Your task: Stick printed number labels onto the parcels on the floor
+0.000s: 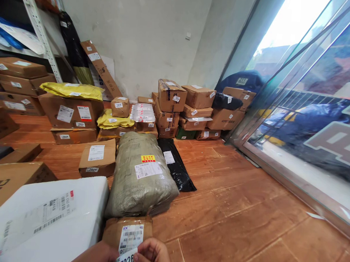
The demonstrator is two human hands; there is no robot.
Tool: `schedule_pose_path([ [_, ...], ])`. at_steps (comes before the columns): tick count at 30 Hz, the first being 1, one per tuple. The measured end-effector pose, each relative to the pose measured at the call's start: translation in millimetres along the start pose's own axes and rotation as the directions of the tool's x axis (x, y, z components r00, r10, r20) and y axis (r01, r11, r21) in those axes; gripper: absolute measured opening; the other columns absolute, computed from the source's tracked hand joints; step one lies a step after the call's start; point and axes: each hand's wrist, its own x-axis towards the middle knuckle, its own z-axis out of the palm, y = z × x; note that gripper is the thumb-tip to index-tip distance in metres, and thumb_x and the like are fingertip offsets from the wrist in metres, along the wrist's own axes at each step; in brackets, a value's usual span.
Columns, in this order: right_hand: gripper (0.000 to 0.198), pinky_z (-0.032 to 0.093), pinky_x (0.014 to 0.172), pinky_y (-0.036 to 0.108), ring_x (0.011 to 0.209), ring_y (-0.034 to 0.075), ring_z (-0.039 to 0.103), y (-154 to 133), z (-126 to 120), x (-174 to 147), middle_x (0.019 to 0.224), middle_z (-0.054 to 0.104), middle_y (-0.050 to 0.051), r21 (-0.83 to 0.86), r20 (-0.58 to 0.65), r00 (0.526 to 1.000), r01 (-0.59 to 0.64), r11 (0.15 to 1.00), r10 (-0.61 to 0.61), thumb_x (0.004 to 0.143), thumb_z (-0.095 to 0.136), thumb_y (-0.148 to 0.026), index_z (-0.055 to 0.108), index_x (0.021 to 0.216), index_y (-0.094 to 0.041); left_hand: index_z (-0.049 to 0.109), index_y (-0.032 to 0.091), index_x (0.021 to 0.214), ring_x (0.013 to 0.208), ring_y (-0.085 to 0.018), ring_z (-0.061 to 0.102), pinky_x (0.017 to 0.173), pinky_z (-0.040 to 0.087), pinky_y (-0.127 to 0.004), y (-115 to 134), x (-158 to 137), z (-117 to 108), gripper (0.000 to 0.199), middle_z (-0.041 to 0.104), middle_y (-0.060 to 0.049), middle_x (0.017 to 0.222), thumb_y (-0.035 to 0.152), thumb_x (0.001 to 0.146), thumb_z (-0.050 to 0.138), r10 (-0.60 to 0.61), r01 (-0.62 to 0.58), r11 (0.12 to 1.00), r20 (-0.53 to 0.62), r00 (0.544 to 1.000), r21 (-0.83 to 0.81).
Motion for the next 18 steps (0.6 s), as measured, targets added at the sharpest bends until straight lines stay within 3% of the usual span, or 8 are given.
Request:
schedule_pose_path([
  [4, 0.048, 0.038, 0.052, 0.021, 0.047, 0.006, 0.044, -3.5, -2.9, 5.5, 0.051, 0.054, -0.004, -0.046, -0.011, 1.0, 0.01, 0.999, -0.01, 0.045, 0.087, -0.052, 0.057, 0.061, -0.017, 0.055, 0.018, 0.055, 0.052, -0.011, 0.032, 0.052, 0.026, -0.027, 13.7, -11.5, -8.1, 0.055, 0.036, 0.004, 0.051, 0.071, 0.07, 0.05, -0.014, 0.013, 0.999, -0.012, 1.0, -0.032],
  [7, 0.047, 0.039, 0.053, 0.021, 0.051, 0.007, 0.046, -9.1, -9.0, 15.3, 0.054, 0.055, -0.004, -0.054, -0.141, 0.981, 0.123, 0.991, -0.13, 0.049, 0.084, -0.054, 0.058, 0.064, -0.017, 0.045, 0.018, 0.051, 0.05, -0.009, 0.024, 0.05, 0.021, -0.027, 23.5, -19.1, -11.1, 0.056, 0.027, 0.006, 0.049, 0.071, 0.069, 0.048, -0.074, 0.069, 0.996, -0.073, 0.995, -0.062],
  [9, 0.045, 0.043, 0.056, 0.023, 0.057, 0.01, 0.053, -14.1, -14.6, 26.1, 0.062, 0.06, -0.002, -0.084, -0.248, 0.936, 0.235, 0.968, -0.249, 0.055, 0.08, -0.056, 0.06, 0.07, -0.018, 0.039, 0.019, 0.047, 0.049, -0.009, 0.023, 0.049, 0.019, -0.027, 24.8, -17.9, -8.0, 0.057, 0.025, 0.007, 0.047, 0.072, 0.066, 0.05, -0.097, 0.09, 0.991, -0.074, 0.992, -0.099],
  [11, 0.043, 0.046, 0.061, 0.025, 0.063, 0.014, 0.057, -17.4, -20.0, 39.7, 0.066, 0.063, 0.0, -0.137, -0.302, 0.893, 0.305, 0.942, -0.333, 0.056, 0.08, -0.054, 0.06, 0.071, -0.018, 0.034, 0.02, 0.042, 0.049, -0.009, 0.026, 0.049, 0.019, -0.028, 20.2, -10.1, 0.4, 0.059, 0.023, 0.006, 0.042, 0.073, 0.061, 0.054, -0.054, 0.054, 0.987, 0.005, 0.999, -0.152],
  [13, 0.044, 0.047, 0.063, 0.027, 0.064, 0.015, 0.059, -16.4, -23.1, 54.4, 0.064, 0.063, 0.0, -0.189, -0.326, 0.872, 0.318, 0.929, -0.365, 0.051, 0.082, -0.052, 0.06, 0.067, -0.018, 0.03, 0.021, 0.037, 0.048, -0.011, 0.028, 0.05, 0.021, -0.029, 10.9, 1.2, 12.7, 0.061, 0.02, 0.005, 0.037, 0.072, 0.057, 0.057, 0.033, -0.02, 0.972, 0.054, 0.998, -0.234],
  [15, 0.045, 0.048, 0.063, 0.028, 0.064, 0.016, 0.059, -10.7, -23.0, 68.0, 0.064, 0.063, 0.001, -0.226, -0.382, 0.843, 0.312, 0.923, -0.379, 0.05, 0.081, -0.053, 0.059, 0.067, -0.018, 0.032, 0.022, 0.036, 0.049, -0.012, 0.029, 0.051, 0.023, -0.029, 0.4, 11.3, 25.3, 0.058, 0.019, 0.005, 0.037, 0.068, 0.057, 0.06, 0.096, -0.085, 0.948, 0.023, 0.995, -0.306],
  [18, 0.047, 0.049, 0.065, 0.031, 0.065, 0.018, 0.061, 1.6, -18.7, 83.9, 0.066, 0.065, 0.003, -0.289, -0.476, 0.777, 0.303, 0.908, -0.411, 0.052, 0.076, -0.059, 0.058, 0.069, -0.018, 0.036, 0.021, 0.038, 0.049, -0.011, 0.03, 0.052, 0.025, -0.028, -9.6, 17.2, 36.3, 0.051, 0.02, 0.005, 0.037, 0.058, 0.06, 0.064, 0.094, -0.095, 0.938, -0.017, 0.995, -0.332],
])
